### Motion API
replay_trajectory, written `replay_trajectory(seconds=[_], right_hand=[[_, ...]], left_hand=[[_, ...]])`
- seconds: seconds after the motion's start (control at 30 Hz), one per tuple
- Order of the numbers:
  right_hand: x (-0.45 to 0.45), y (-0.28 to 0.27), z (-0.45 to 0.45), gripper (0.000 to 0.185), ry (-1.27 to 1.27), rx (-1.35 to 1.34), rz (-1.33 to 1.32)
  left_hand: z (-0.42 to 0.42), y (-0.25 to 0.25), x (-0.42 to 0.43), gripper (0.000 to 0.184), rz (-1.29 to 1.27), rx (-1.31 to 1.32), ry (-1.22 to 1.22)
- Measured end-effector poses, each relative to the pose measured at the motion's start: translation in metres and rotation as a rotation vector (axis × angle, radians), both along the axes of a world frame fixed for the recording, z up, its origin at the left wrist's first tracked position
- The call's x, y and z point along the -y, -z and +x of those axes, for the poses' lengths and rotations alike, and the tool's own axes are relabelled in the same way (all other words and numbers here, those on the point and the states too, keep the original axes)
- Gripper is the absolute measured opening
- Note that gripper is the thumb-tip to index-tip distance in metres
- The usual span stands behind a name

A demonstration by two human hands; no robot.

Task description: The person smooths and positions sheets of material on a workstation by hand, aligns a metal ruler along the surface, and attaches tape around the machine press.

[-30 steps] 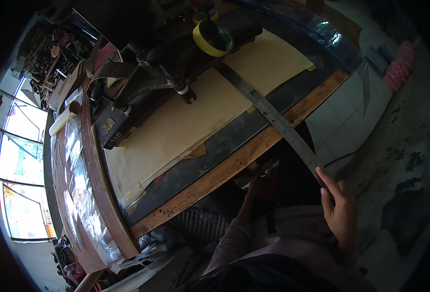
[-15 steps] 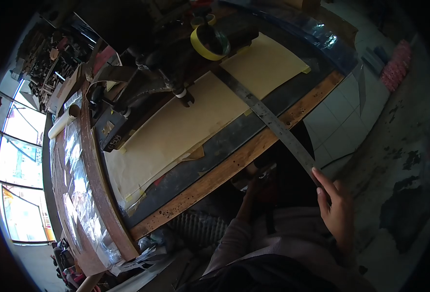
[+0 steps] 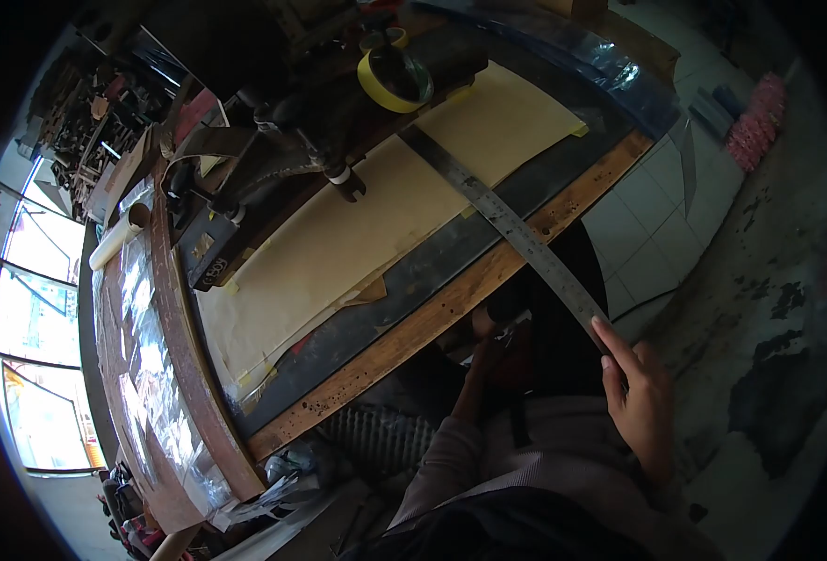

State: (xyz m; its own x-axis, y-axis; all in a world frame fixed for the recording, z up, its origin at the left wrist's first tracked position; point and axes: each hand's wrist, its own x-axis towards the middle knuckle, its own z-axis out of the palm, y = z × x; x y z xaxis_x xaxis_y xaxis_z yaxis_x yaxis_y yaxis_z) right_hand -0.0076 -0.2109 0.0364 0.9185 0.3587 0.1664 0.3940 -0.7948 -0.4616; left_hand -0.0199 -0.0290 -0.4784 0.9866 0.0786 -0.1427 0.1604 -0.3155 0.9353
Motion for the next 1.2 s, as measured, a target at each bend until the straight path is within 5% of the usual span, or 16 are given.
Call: replay_trajectory(seconds=[0.27,1.2], right_hand=[[0.003,-0.001,-0.005,0.049,0.003,0.020,0.011],[0.008,0.012,0.010,0.048,-0.047,0.059,0.035]], left_hand=[[-0.002,-0.089,-0.004,0.042,0.094,0.077,-0.030],[-0.009,-0.104,-0.005,0.044,0.069,0.014,-0.084]])
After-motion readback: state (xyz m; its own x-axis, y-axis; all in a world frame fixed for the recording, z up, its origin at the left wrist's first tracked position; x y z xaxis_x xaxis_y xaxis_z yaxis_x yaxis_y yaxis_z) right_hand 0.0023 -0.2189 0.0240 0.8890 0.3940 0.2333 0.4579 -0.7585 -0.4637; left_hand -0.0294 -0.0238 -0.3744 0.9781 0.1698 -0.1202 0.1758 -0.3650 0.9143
